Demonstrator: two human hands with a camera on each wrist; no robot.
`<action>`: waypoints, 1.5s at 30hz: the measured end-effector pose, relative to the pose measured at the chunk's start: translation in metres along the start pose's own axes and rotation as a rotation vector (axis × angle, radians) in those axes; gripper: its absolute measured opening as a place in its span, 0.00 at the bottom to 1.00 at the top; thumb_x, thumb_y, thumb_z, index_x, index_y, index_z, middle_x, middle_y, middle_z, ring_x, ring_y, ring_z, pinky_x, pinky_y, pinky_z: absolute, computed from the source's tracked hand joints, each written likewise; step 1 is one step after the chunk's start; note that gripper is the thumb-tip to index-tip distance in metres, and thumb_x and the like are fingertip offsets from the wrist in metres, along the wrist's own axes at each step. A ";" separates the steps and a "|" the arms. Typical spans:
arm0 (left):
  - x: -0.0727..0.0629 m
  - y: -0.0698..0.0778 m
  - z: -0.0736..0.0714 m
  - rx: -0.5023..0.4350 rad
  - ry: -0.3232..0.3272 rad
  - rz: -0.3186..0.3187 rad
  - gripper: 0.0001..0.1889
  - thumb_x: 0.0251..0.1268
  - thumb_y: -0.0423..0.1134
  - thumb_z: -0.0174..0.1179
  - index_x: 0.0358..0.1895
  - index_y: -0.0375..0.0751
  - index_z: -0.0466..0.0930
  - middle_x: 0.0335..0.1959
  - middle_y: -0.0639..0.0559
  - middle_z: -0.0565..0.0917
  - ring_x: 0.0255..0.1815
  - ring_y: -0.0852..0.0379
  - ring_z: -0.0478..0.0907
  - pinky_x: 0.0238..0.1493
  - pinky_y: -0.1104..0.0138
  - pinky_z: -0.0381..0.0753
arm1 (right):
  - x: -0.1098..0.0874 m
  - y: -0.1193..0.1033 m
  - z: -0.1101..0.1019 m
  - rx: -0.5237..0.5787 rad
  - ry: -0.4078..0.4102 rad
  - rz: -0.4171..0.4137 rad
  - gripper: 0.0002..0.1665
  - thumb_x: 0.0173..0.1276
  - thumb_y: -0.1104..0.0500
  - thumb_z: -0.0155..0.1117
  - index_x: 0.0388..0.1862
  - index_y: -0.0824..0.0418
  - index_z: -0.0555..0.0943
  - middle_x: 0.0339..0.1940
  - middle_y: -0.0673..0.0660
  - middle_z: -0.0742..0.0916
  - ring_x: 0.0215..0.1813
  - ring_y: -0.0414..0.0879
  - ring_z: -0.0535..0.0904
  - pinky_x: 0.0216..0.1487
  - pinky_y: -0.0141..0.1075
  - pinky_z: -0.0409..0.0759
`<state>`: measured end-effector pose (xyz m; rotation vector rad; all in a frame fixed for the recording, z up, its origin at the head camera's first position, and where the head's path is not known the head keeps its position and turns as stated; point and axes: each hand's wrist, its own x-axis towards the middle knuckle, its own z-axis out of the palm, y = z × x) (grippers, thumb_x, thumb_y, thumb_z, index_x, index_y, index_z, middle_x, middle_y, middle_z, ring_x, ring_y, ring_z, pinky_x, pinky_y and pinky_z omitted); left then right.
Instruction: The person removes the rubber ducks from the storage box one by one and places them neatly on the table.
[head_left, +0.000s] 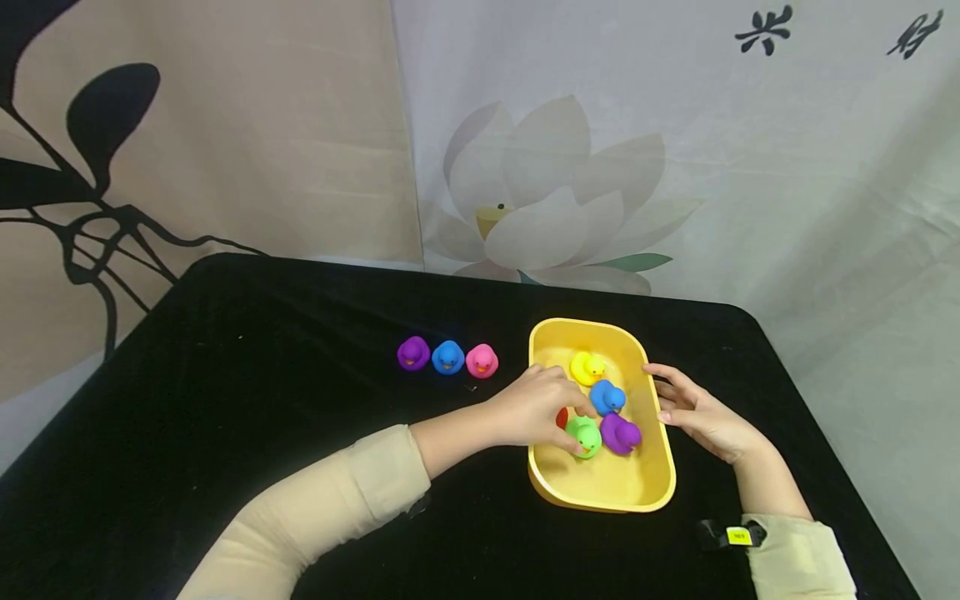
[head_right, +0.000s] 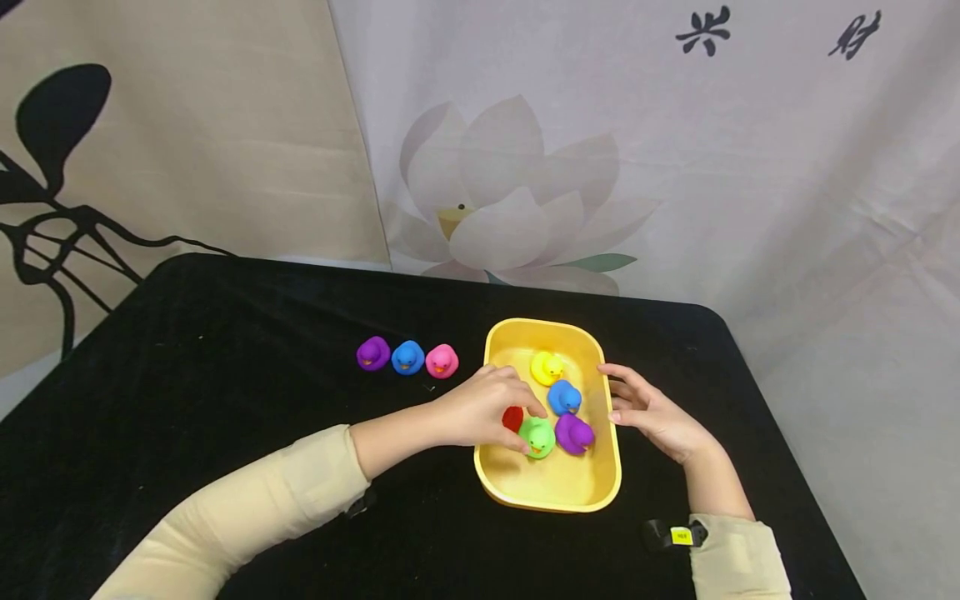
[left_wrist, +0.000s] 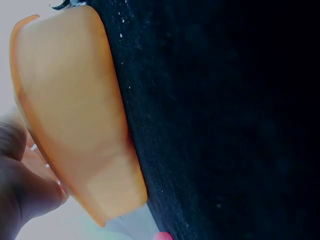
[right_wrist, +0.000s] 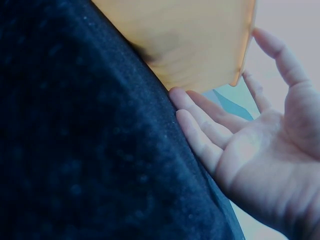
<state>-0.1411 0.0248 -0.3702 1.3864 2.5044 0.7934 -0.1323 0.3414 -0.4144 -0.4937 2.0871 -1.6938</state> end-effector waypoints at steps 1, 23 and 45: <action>0.001 0.000 0.000 0.006 -0.005 -0.002 0.26 0.48 0.53 0.73 0.53 0.52 0.84 0.42 0.66 0.83 0.45 0.65 0.67 0.50 0.69 0.63 | 0.000 0.000 0.000 0.000 -0.001 0.000 0.33 0.70 0.66 0.53 0.72 0.58 0.55 0.66 0.61 0.68 0.59 0.46 0.74 0.56 0.35 0.73; 0.016 -0.001 0.001 0.092 -0.112 0.035 0.22 0.48 0.52 0.73 0.50 0.56 0.85 0.36 0.69 0.80 0.41 0.66 0.68 0.46 0.71 0.63 | 0.000 -0.002 0.000 -0.005 0.001 0.000 0.33 0.71 0.66 0.53 0.71 0.58 0.55 0.65 0.60 0.68 0.58 0.46 0.75 0.56 0.35 0.73; 0.015 -0.002 0.001 0.078 -0.095 0.040 0.20 0.52 0.50 0.71 0.50 0.53 0.86 0.32 0.69 0.79 0.40 0.65 0.67 0.47 0.71 0.63 | 0.000 0.001 -0.001 -0.006 -0.009 -0.009 0.33 0.71 0.66 0.53 0.72 0.56 0.55 0.64 0.56 0.69 0.58 0.47 0.74 0.56 0.36 0.73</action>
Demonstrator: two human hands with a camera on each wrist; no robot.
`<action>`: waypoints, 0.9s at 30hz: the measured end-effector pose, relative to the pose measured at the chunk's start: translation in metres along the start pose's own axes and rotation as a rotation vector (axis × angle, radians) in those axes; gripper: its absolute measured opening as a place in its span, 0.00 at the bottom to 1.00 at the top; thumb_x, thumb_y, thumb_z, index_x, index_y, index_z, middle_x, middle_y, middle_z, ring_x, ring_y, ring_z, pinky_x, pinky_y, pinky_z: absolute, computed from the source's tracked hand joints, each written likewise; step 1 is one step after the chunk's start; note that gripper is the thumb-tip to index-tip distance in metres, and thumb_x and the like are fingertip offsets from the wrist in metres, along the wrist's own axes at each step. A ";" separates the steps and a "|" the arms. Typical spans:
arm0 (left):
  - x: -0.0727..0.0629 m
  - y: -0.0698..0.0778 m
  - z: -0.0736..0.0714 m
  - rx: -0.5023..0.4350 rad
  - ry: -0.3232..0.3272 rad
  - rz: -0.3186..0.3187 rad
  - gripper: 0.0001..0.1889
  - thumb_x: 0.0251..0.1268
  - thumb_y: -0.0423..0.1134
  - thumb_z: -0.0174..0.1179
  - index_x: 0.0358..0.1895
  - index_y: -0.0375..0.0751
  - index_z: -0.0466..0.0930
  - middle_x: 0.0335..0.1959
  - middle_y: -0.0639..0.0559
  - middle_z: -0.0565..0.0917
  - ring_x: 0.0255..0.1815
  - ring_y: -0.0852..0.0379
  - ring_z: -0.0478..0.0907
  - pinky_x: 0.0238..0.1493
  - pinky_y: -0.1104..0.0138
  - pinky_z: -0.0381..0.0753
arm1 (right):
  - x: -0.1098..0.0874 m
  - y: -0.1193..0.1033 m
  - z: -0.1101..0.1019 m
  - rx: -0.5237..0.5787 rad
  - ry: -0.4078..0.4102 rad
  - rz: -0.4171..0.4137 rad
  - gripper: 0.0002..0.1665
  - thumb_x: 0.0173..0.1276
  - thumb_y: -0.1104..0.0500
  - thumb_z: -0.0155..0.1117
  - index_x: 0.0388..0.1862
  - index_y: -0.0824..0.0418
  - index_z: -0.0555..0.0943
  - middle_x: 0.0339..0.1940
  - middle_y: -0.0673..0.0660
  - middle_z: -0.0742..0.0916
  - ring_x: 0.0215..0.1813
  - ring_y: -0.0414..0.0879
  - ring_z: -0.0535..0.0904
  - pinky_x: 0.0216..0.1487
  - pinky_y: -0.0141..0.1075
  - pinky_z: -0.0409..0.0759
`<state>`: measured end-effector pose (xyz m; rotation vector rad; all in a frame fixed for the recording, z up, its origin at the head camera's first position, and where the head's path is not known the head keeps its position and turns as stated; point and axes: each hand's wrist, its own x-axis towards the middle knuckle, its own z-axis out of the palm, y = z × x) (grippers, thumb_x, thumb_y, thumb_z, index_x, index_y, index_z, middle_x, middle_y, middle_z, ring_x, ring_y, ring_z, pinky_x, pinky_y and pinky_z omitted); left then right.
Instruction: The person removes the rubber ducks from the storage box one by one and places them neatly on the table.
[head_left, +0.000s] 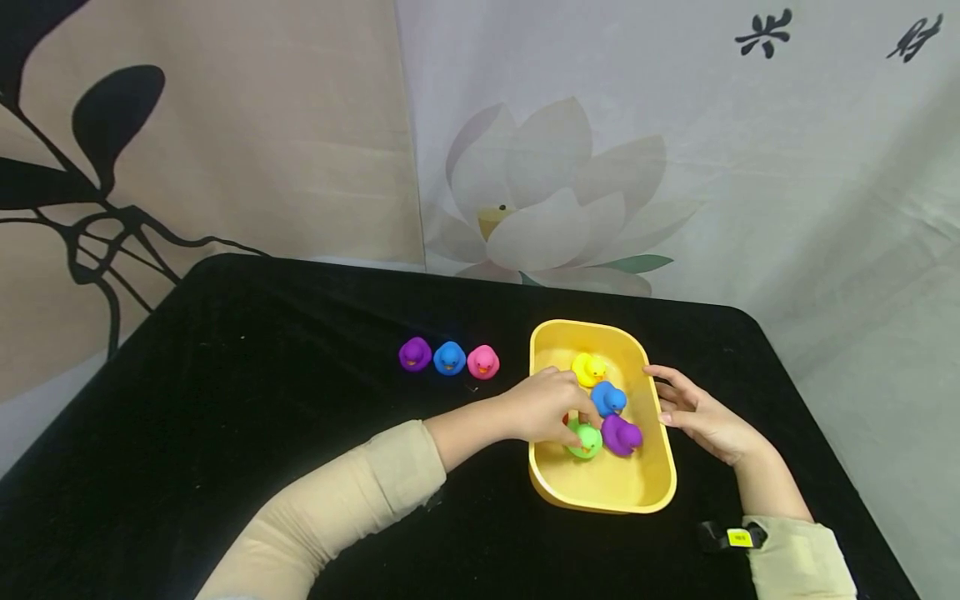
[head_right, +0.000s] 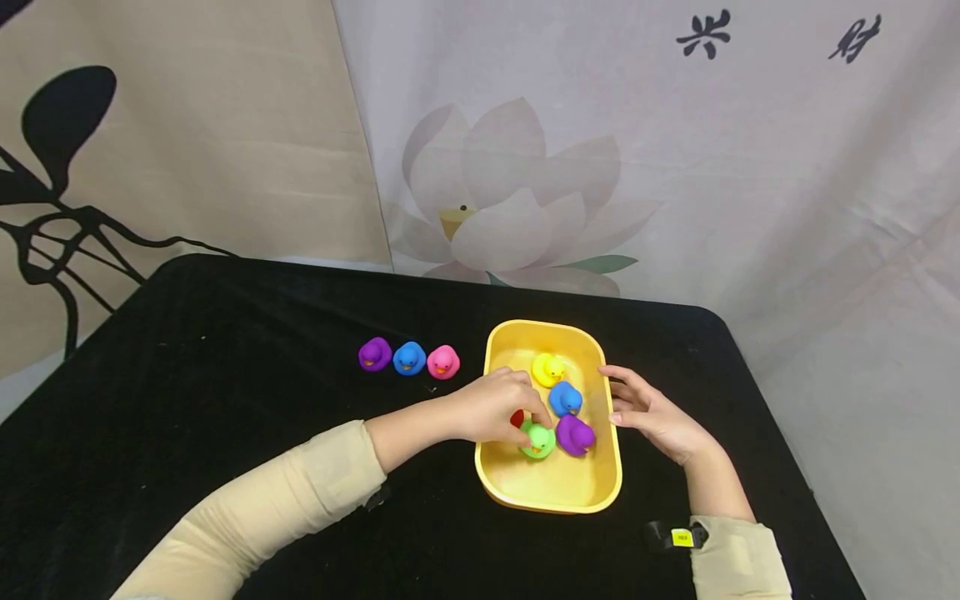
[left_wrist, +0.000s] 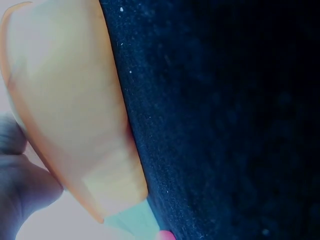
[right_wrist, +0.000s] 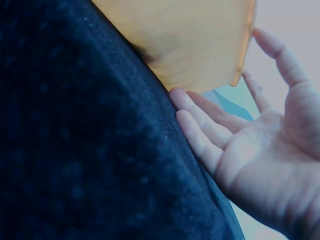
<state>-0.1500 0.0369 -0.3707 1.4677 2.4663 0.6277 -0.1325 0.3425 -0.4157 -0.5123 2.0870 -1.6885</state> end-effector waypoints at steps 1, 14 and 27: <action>0.000 0.000 -0.001 -0.007 0.000 0.004 0.20 0.52 0.50 0.71 0.50 0.53 0.85 0.32 0.69 0.79 0.40 0.65 0.67 0.47 0.71 0.63 | 0.000 0.000 0.000 0.000 -0.001 0.001 0.33 0.71 0.66 0.53 0.72 0.56 0.56 0.65 0.56 0.69 0.58 0.47 0.74 0.56 0.36 0.73; -0.006 -0.001 -0.004 -0.124 0.021 0.062 0.17 0.55 0.46 0.70 0.49 0.52 0.85 0.35 0.70 0.80 0.44 0.62 0.69 0.47 0.73 0.64 | 0.000 -0.004 0.001 0.004 0.001 0.015 0.33 0.71 0.65 0.53 0.72 0.59 0.55 0.67 0.65 0.66 0.58 0.47 0.74 0.56 0.36 0.73; -0.017 0.002 -0.011 -0.249 0.095 0.069 0.16 0.55 0.42 0.70 0.49 0.50 0.85 0.42 0.69 0.82 0.48 0.65 0.67 0.49 0.74 0.67 | -0.001 -0.005 0.002 0.006 -0.007 0.013 0.33 0.71 0.65 0.52 0.72 0.56 0.54 0.67 0.62 0.66 0.59 0.48 0.74 0.57 0.36 0.73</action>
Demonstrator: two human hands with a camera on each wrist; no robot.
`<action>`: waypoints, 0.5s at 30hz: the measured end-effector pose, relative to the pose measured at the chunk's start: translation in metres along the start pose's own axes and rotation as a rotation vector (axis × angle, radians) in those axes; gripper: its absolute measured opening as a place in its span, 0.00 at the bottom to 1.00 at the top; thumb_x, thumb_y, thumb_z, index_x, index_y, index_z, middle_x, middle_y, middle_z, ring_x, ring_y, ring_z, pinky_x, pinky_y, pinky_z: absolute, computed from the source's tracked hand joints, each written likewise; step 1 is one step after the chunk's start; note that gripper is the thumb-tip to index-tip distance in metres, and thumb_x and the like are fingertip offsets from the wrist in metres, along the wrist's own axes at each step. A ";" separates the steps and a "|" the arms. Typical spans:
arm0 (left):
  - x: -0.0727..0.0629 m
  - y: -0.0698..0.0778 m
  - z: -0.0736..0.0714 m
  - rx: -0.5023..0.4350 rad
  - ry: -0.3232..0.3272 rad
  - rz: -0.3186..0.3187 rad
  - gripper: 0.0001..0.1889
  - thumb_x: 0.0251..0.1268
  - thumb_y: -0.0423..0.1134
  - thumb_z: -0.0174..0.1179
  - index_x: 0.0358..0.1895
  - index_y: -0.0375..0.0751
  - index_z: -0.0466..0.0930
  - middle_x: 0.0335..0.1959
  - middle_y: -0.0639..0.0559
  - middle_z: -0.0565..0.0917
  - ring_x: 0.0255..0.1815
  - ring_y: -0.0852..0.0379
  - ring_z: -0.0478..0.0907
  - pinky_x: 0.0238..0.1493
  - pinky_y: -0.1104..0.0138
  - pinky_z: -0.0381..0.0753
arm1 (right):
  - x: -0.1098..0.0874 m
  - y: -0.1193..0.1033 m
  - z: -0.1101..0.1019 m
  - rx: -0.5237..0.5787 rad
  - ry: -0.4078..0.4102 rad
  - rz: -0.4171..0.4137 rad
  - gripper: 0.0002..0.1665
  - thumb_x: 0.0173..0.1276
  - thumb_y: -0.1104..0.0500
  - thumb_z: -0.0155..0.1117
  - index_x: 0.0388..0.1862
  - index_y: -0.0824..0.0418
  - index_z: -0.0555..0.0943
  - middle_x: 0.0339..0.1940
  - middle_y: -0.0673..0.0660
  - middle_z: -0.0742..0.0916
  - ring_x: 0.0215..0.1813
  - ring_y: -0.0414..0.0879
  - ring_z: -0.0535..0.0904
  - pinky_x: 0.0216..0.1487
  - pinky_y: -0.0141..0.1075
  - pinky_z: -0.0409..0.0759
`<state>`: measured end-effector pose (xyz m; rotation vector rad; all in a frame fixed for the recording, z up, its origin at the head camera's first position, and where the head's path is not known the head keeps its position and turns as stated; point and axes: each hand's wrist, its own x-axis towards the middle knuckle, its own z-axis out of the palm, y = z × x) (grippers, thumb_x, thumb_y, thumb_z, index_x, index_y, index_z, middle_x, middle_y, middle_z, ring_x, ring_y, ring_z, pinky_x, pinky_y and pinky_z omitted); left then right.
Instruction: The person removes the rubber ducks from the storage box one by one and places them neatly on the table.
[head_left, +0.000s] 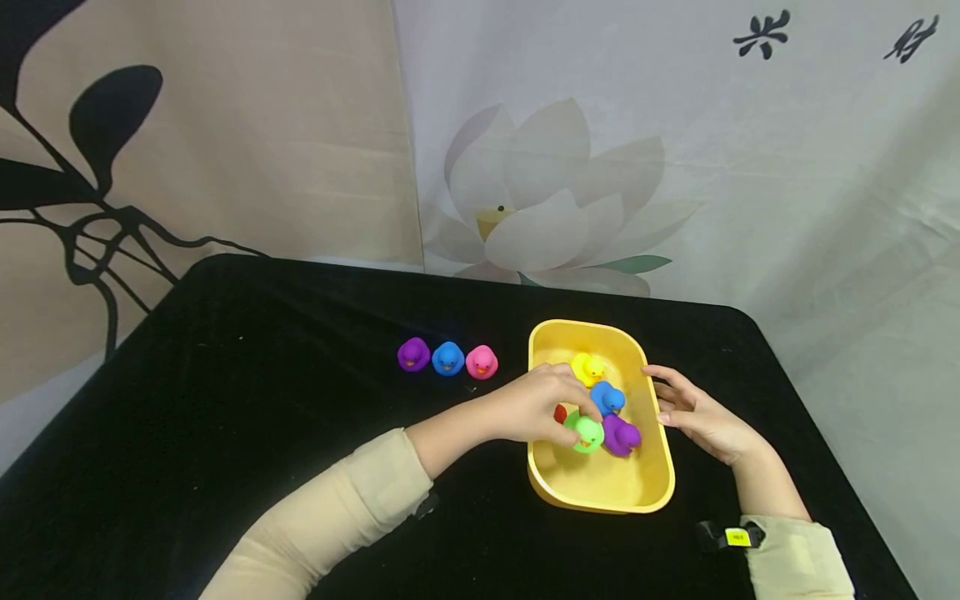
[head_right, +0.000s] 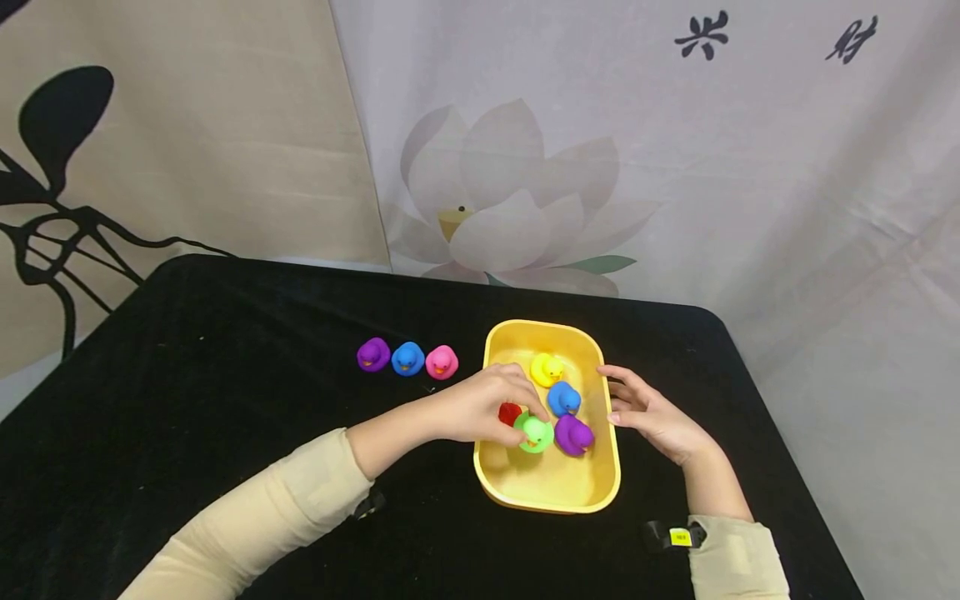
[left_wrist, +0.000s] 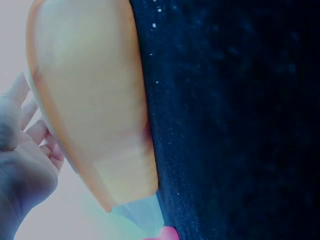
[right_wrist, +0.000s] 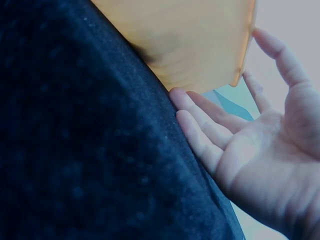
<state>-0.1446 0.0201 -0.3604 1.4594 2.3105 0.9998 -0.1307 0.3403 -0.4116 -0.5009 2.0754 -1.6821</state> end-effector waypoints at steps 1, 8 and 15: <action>-0.001 0.000 -0.001 -0.011 0.008 0.005 0.16 0.55 0.42 0.70 0.49 0.50 0.85 0.42 0.68 0.83 0.48 0.65 0.67 0.48 0.74 0.68 | 0.000 0.000 0.000 -0.003 0.003 0.002 0.33 0.71 0.65 0.52 0.72 0.56 0.54 0.67 0.62 0.65 0.59 0.48 0.74 0.57 0.36 0.72; -0.006 0.002 -0.009 -0.038 0.071 0.046 0.17 0.54 0.39 0.71 0.49 0.46 0.85 0.44 0.63 0.83 0.49 0.64 0.68 0.48 0.73 0.70 | 0.000 0.000 0.000 0.005 -0.004 -0.012 0.33 0.71 0.65 0.52 0.72 0.57 0.54 0.66 0.58 0.68 0.59 0.48 0.74 0.57 0.36 0.73; -0.012 0.005 -0.019 -0.040 0.137 0.059 0.15 0.54 0.37 0.69 0.47 0.45 0.86 0.42 0.61 0.83 0.50 0.63 0.68 0.52 0.70 0.69 | 0.000 0.001 0.000 0.003 -0.004 -0.014 0.33 0.71 0.66 0.52 0.72 0.57 0.54 0.65 0.60 0.69 0.59 0.47 0.75 0.57 0.37 0.73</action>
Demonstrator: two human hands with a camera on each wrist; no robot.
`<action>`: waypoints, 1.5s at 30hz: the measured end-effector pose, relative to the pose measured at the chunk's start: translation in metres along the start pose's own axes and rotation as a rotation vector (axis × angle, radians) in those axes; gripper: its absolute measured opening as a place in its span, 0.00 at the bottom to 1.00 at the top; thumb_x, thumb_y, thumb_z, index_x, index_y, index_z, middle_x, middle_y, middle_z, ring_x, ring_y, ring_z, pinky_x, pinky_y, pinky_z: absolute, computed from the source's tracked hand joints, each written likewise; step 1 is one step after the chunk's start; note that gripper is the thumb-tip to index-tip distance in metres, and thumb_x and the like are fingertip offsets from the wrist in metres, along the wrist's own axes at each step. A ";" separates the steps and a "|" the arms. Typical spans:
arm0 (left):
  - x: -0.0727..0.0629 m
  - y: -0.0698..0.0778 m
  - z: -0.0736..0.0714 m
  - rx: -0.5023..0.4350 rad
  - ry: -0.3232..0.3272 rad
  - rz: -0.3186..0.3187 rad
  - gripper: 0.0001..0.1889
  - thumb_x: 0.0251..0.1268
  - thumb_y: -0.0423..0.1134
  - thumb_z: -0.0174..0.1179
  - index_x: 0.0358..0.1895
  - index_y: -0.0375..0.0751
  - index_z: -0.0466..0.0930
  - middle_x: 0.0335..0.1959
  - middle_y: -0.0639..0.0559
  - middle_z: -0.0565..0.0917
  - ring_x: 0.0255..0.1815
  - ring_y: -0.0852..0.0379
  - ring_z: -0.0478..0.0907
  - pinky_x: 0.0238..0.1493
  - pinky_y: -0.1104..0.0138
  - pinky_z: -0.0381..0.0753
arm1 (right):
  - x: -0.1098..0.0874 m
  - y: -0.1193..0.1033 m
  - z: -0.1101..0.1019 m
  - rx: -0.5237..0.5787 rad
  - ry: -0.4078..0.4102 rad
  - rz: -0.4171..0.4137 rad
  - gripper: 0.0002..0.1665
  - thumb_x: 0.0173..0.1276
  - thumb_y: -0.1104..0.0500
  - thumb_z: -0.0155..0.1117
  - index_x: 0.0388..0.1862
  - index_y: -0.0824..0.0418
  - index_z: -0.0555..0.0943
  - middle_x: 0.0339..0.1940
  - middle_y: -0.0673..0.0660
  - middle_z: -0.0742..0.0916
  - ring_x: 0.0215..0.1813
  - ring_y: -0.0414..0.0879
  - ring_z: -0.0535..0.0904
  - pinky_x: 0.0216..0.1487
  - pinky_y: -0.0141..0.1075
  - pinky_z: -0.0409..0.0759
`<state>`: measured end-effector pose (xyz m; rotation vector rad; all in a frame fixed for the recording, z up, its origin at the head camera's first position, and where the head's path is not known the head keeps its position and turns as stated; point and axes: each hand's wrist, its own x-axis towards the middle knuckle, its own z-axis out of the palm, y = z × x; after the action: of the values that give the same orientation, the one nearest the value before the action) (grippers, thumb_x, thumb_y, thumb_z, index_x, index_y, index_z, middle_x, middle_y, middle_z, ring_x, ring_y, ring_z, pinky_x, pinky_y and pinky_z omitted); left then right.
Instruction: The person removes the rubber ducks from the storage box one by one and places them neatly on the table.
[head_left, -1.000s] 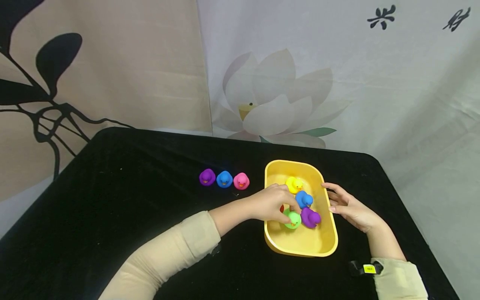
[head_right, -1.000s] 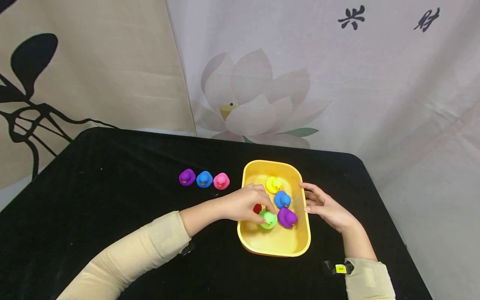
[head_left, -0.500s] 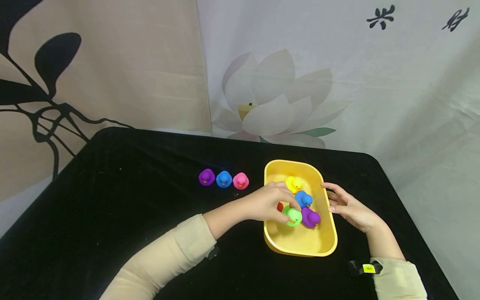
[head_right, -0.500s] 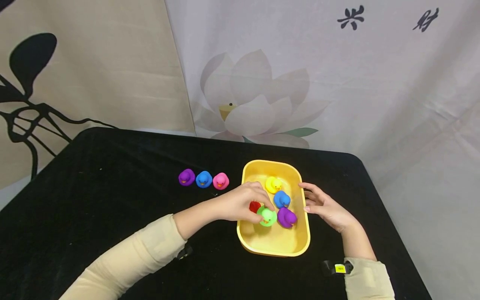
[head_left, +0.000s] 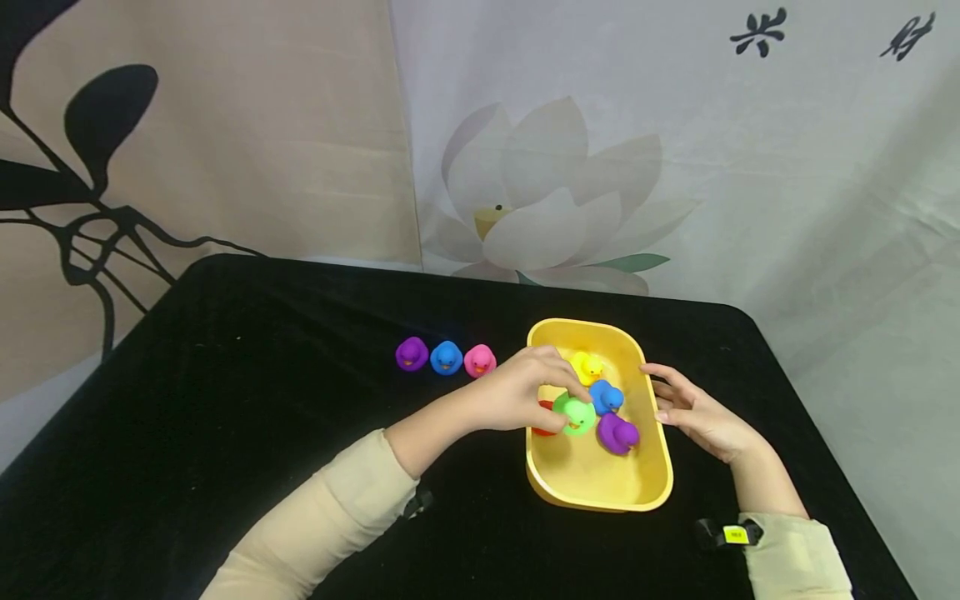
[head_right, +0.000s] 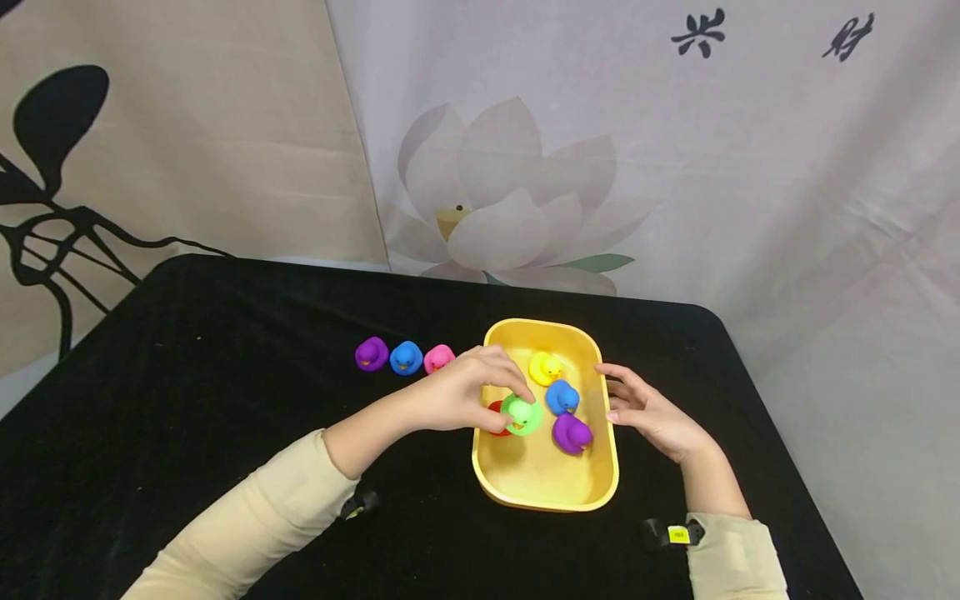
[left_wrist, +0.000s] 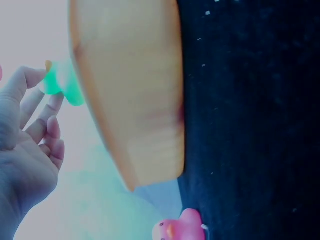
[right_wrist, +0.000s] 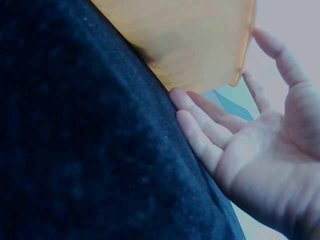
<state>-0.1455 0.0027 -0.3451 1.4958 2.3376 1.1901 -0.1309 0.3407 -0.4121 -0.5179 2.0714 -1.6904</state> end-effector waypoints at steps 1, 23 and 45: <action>-0.001 0.001 -0.002 0.001 0.006 -0.005 0.15 0.54 0.38 0.69 0.47 0.45 0.86 0.43 0.61 0.83 0.51 0.63 0.68 0.53 0.69 0.68 | 0.000 0.000 0.000 -0.004 0.003 0.004 0.33 0.71 0.66 0.52 0.72 0.57 0.54 0.66 0.61 0.68 0.59 0.48 0.75 0.57 0.37 0.73; -0.030 0.004 -0.035 0.010 0.155 0.023 0.14 0.51 0.36 0.70 0.44 0.46 0.86 0.41 0.64 0.81 0.43 0.62 0.67 0.40 0.66 0.71 | -0.001 -0.002 0.001 0.004 0.015 0.018 0.33 0.71 0.64 0.54 0.71 0.56 0.55 0.66 0.64 0.66 0.58 0.49 0.75 0.56 0.38 0.73; -0.079 -0.006 -0.075 -0.023 0.313 -0.023 0.15 0.46 0.28 0.68 0.41 0.44 0.87 0.40 0.60 0.82 0.42 0.54 0.69 0.36 0.61 0.74 | -0.001 -0.002 0.002 -0.012 0.021 0.016 0.34 0.71 0.64 0.54 0.72 0.56 0.54 0.67 0.65 0.65 0.59 0.49 0.75 0.57 0.38 0.73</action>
<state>-0.1467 -0.1036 -0.3210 1.3555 2.5116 1.5384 -0.1293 0.3391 -0.4108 -0.4879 2.0956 -1.6819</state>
